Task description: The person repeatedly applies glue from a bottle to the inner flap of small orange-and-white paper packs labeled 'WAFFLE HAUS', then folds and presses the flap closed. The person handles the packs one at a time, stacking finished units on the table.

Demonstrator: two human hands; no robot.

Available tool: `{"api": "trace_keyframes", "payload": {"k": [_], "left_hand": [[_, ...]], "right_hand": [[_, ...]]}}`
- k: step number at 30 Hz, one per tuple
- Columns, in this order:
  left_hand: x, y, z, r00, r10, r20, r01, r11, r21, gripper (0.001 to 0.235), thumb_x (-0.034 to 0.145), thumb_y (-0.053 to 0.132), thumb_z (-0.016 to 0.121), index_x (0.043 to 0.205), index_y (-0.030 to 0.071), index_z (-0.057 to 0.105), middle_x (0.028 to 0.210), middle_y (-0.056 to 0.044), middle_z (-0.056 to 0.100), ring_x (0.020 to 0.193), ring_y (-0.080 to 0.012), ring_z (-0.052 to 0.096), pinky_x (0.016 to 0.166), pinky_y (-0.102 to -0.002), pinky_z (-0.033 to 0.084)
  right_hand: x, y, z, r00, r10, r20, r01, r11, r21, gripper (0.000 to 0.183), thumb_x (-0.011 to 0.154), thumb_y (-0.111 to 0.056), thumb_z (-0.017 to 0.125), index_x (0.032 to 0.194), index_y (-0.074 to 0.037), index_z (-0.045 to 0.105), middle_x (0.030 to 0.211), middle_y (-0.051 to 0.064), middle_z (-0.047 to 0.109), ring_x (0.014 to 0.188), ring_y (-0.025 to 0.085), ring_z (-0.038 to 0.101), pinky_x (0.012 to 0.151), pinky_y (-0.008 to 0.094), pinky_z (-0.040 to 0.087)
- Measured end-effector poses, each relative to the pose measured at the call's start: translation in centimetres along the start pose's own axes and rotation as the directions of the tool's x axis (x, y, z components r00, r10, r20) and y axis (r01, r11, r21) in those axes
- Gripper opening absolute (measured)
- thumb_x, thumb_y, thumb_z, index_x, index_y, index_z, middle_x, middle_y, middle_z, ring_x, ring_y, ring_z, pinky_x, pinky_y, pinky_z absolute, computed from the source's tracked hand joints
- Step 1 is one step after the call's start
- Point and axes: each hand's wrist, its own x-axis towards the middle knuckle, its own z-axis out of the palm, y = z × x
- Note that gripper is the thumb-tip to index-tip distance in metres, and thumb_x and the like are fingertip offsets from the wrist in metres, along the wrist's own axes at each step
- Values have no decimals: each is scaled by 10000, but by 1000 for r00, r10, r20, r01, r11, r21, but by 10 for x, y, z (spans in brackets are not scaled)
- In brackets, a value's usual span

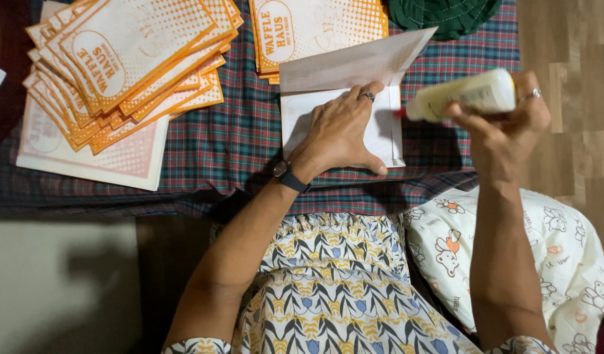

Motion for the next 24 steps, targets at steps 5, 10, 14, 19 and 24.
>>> {"api": "trace_keyframes", "payload": {"k": [5, 10, 14, 19, 24], "left_hand": [[1, -3, 2, 999, 44, -12, -43, 998, 42, 1369, 373, 717, 1055, 1372, -11, 468, 1529, -70, 460, 1151, -347, 625, 834, -585, 544], [2, -5, 3, 999, 41, 9, -41, 998, 47, 1501, 411, 702, 1069, 1524, 12, 336, 1554, -140, 447, 1259, -367, 583, 944, -567, 515], [4, -9, 2, 998, 58, -28, -57, 998, 21, 1361, 490, 646, 1045, 1510, 56, 365, 1460, -155, 577, 1217, -391, 626, 976, -532, 505], [7, -12, 6, 996, 33, -88, -32, 999, 4, 1124, 579, 591, 976, 1452, 108, 458, 1314, -84, 675, 1136, -345, 672, 897, -507, 532], [10, -16, 16, 992, 44, -116, -45, 999, -6, 1125, 585, 504, 1020, 1464, 114, 436, 1369, -112, 638, 1206, -346, 639, 974, -513, 496]], "right_hand": [[-25, -10, -19, 990, 76, 120, -89, 991, 102, 399, 885, -68, 912, 1040, 54, 565, 1098, 118, 582, 946, 200, 632, 776, 299, 602], [-34, -17, -34, 977, 121, 176, -138, 986, 89, 346, 827, -103, 911, 970, 31, 626, 1018, 79, 585, 928, 186, 644, 706, 261, 552], [-39, -25, -39, 976, 196, 94, -212, 953, 214, 388, 797, -98, 904, 1014, -5, 596, 1051, 126, 668, 947, 209, 692, 771, 273, 582], [-51, -4, -46, 998, 67, -7, -65, 988, 143, 376, 854, -47, 921, 866, 24, 552, 1076, 137, 597, 1019, 291, 697, 723, 348, 588], [-50, -10, -36, 996, 66, 67, -72, 993, 95, 360, 878, -49, 911, 1056, 73, 624, 1078, 106, 614, 987, 231, 677, 756, 312, 580]]}}
